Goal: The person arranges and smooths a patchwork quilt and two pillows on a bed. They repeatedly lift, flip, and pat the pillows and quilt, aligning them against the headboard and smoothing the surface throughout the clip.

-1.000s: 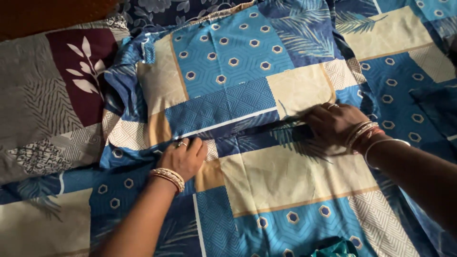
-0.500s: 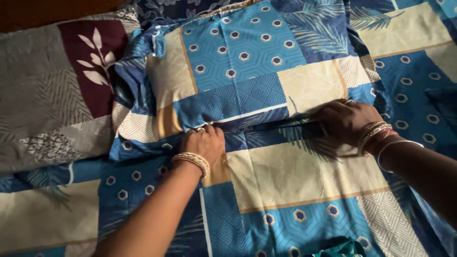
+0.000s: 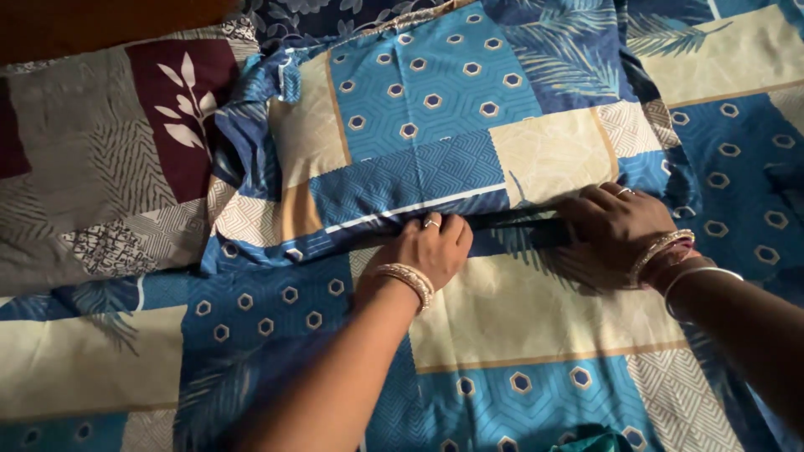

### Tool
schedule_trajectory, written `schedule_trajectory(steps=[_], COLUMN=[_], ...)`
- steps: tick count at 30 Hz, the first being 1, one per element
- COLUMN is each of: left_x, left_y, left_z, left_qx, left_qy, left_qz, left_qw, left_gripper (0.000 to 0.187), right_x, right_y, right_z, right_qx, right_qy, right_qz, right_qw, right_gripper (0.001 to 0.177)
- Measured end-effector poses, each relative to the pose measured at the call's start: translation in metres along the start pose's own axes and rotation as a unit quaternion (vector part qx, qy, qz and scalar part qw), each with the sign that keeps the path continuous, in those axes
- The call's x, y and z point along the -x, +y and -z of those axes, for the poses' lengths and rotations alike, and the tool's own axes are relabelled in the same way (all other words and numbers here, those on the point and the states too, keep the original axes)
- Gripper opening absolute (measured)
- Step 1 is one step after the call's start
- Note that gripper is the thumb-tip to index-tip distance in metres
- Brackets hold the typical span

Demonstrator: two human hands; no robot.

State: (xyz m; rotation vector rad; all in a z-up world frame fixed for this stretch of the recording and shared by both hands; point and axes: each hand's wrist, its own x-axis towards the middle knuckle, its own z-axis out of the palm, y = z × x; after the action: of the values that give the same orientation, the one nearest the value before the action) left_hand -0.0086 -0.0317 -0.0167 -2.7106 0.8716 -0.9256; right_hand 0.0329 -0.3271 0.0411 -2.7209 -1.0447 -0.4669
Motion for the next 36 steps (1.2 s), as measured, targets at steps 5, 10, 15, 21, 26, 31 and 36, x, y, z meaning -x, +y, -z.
schedule_trajectory(steps=[5,10,15,21,26,31,36], left_x=[0.009,0.024,0.045,0.061,0.082,0.084,0.086], left_y=[0.0,-0.013,-0.038,-0.058,-0.071,-0.084,-0.058], left_z=[-0.028,-0.025,-0.001,0.016,0.018,0.026,0.035], left_qx=[-0.026,-0.058,-0.061,-0.062,-0.091,-0.06,-0.034], left_qy=[-0.086,-0.136,-0.184,-0.145,-0.11,-0.131,-0.184], left_qz=[0.021,0.074,0.143,0.056,0.116,0.097,0.173], left_qw=[0.996,0.986,0.971,0.986,0.983,0.985,0.967], left_gripper=[0.016,0.011,0.011,0.006,0.011,0.006,0.01], right_x=[0.01,0.025,0.04,0.061,0.061,0.062,0.058], right_y=[0.016,0.049,0.075,0.094,0.089,0.093,0.085], right_z=[-0.005,-0.006,-0.004,-0.022,0.0,-0.002,-0.005], right_qx=[0.031,0.052,0.077,0.111,0.124,0.102,0.098], right_qy=[0.012,0.021,-0.009,0.006,-0.036,-0.058,-0.073], right_qz=[0.046,0.03,-0.01,-0.038,-0.086,-0.119,-0.212], right_qw=[0.998,0.998,0.997,0.993,0.988,0.986,0.97], right_gripper=[0.046,0.065,0.031,0.021,0.022,0.025,0.023])
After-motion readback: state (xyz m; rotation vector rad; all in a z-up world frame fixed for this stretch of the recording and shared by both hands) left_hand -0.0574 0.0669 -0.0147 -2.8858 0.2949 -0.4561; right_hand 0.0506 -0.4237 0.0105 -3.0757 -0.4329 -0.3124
